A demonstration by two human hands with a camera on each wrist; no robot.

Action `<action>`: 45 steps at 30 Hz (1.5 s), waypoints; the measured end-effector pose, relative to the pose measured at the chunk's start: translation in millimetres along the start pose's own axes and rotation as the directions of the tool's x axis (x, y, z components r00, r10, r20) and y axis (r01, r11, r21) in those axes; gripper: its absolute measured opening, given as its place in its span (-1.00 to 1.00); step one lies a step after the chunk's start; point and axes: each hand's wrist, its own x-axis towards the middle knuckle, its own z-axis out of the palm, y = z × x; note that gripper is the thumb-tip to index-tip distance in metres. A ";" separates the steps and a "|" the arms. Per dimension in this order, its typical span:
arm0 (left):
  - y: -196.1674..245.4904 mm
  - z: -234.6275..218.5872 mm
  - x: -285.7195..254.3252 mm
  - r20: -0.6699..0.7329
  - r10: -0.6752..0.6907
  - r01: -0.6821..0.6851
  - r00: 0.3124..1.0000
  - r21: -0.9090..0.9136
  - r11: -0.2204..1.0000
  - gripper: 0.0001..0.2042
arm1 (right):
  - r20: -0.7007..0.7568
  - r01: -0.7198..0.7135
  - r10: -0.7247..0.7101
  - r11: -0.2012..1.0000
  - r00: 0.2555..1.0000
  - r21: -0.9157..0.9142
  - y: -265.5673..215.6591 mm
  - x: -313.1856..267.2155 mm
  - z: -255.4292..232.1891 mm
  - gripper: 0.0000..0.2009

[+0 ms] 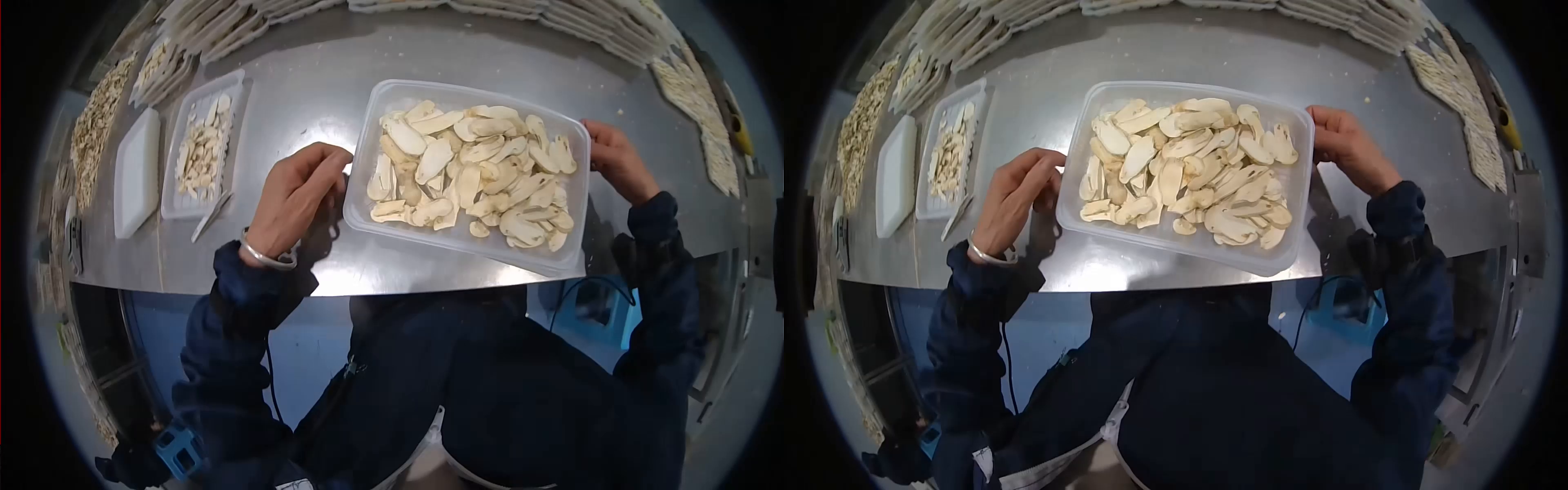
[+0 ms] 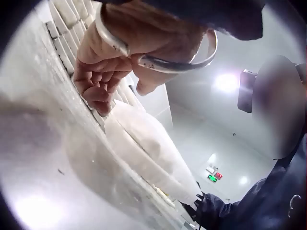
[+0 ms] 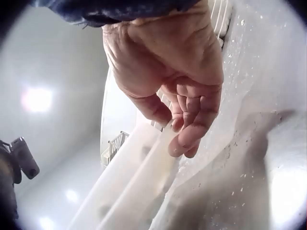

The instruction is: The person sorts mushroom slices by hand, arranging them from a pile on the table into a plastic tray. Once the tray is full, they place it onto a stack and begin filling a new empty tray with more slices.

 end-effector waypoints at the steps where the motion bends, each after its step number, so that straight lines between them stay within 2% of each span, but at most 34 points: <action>1: 5.9 4.4 0.5 0.029 -0.057 0.058 0.998 -0.033 0.998 -0.77 | 0.037 -0.036 0.037 0.999 0.999 -0.026 -1.6 2.5 -4.0 -0.81; 3: 2.0 8.1 1.4 0.028 -0.045 0.045 0.999 -0.014 0.999 -0.81 | -0.009 -0.084 0.083 0.989 0.996 -0.121 -10.3 2.4 3.9 -0.83; 6: 1.4 16.3 2.9 0.005 0.019 -0.019 1.000 -0.014 1.000 -0.85 | -0.012 -0.149 0.148 0.984 0.989 -0.100 -12.3 1.6 2.3 -0.87; 10: 10.8 11.9 -1.9 -0.048 0.075 -0.077 0.996 -0.046 0.996 -0.87 | -0.002 -0.134 0.134 0.989 0.991 -0.056 -7.1 -1.0 -3.9 -0.88; 13: 18.3 -5.8 -15.7 -0.159 0.104 -0.109 0.982 -0.022 0.994 -0.89 | -0.122 -0.091 0.088 0.996 0.989 -0.020 -8.9 -14.5 -11.3 -0.87; 16: 8.4 -34.1 -44.4 -0.358 0.101 -0.103 0.928 0.013 0.995 -0.92 | -0.297 -0.006 0.014 1.000 0.955 0.027 -2.3 -45.6 -42.8 -0.88; 17: -3.9 -45.8 -52.4 -0.407 0.095 -0.091 0.909 0.027 0.995 -0.93 | -0.377 0.017 -0.007 1.000 0.926 0.022 1.3 -58.5 -54.2 -0.88; 19: -24.5 -53.7 -64.6 -0.456 0.048 -0.108 0.889 -0.105 0.989 -0.94 | -0.524 0.057 -0.047 0.998 0.850 0.002 11.2 -85.3 -75.9 -0.89; 23: -34.6 -27.7 -66.9 -0.380 -0.007 -0.080 0.925 -0.214 0.973 -0.94 | -0.699 0.083 -0.173 0.983 0.694 -0.161 12.0 -119.2 -93.0 -0.87; 26: -41.6 -14.0 -57.0 -0.326 -0.026 -0.051 0.945 -0.227 0.973 -0.94 | -0.742 0.113 -0.304 0.948 0.597 -0.298 0.9 -124.8 -91.7 -0.88; 29: -27.7 -0.7 -44.7 -0.257 0.010 -0.044 0.966 -0.126 0.991 -0.93 | -0.731 0.058 -0.427 0.880 0.532 -0.472 -9.7 -131.3 -94.2 -0.90; 32: -17.2 12.3 -32.6 -0.214 -0.030 -0.008 0.976 -0.174 0.985 -0.93 | -0.682 -0.044 -0.594 0.740 0.426 -0.672 -16.1 -128.6 -86.1 -0.92; 34: -19.7 11.8 -25.5 -0.169 -0.017 -0.010 0.986 -0.155 0.988 -0.91 | -0.483 -0.213 -0.780 0.434 0.398 -0.875 -28.1 -124.0 -67.3 -0.92; 35: -20.2 12.2 -23.5 -0.142 -0.032 0.010 0.989 -0.149 0.989 -0.90 | -0.359 -0.294 -0.842 0.253 0.402 -0.922 -32.5 -123.0 -61.4 -0.92; 37: -20.3 12.1 -23.0 -0.100 -0.069 0.055 0.993 -0.134 0.990 -0.87 | -0.249 -0.373 -0.888 0.097 0.387 -0.923 -31.6 -127.3 -70.1 -0.91; 38: -20.2 9.9 -24.2 -0.107 -0.069 0.059 0.992 -0.093 0.994 -0.79 | -0.191 -0.401 -0.904 0.024 0.383 -0.916 -29.3 -128.3 -76.4 -0.90; 40: -14.1 11.9 -29.5 -0.207 0.097 -0.081 0.973 0.084 0.993 -0.75 | -0.187 -0.433 -0.930 0.034 0.316 -0.901 -37.9 -141.1 -83.7 -0.91; 41: -1.2 20.7 -37.4 -0.259 0.179 -0.133 0.949 0.185 0.974 -0.72 | -0.194 -0.362 -0.944 0.088 0.267 -0.928 -47.0 -157.5 -94.0 -0.91; 42: 12.7 30.5 -44.2 -0.253 0.224 -0.192 0.941 0.145 0.971 -0.67 | -0.208 -0.279 -0.954 0.143 0.216 -0.950 -56.0 -169.0 -97.9 -0.90; 43: 28.0 43.4 -50.1 -0.247 0.272 -0.252 0.930 0.109 0.962 -0.61 | -0.375 -0.076 -0.903 0.368 0.209 -0.927 -67.8 -177.2 -93.6 -0.90; 44: 49.1 57.2 -56.7 -0.213 0.267 -0.264 0.940 0.042 0.964 -0.54 | -0.525 0.127 -0.814 0.565 0.248 -0.816 -75.0 -184.9 -89.7 -0.88; 45: 68.6 74.7 -60.7 -0.175 0.268 -0.278 0.947 -0.031 0.960 -0.46 | -0.571 0.297 -0.749 0.660 0.337 -0.690 -76.5 -192.3 -90.2 -0.87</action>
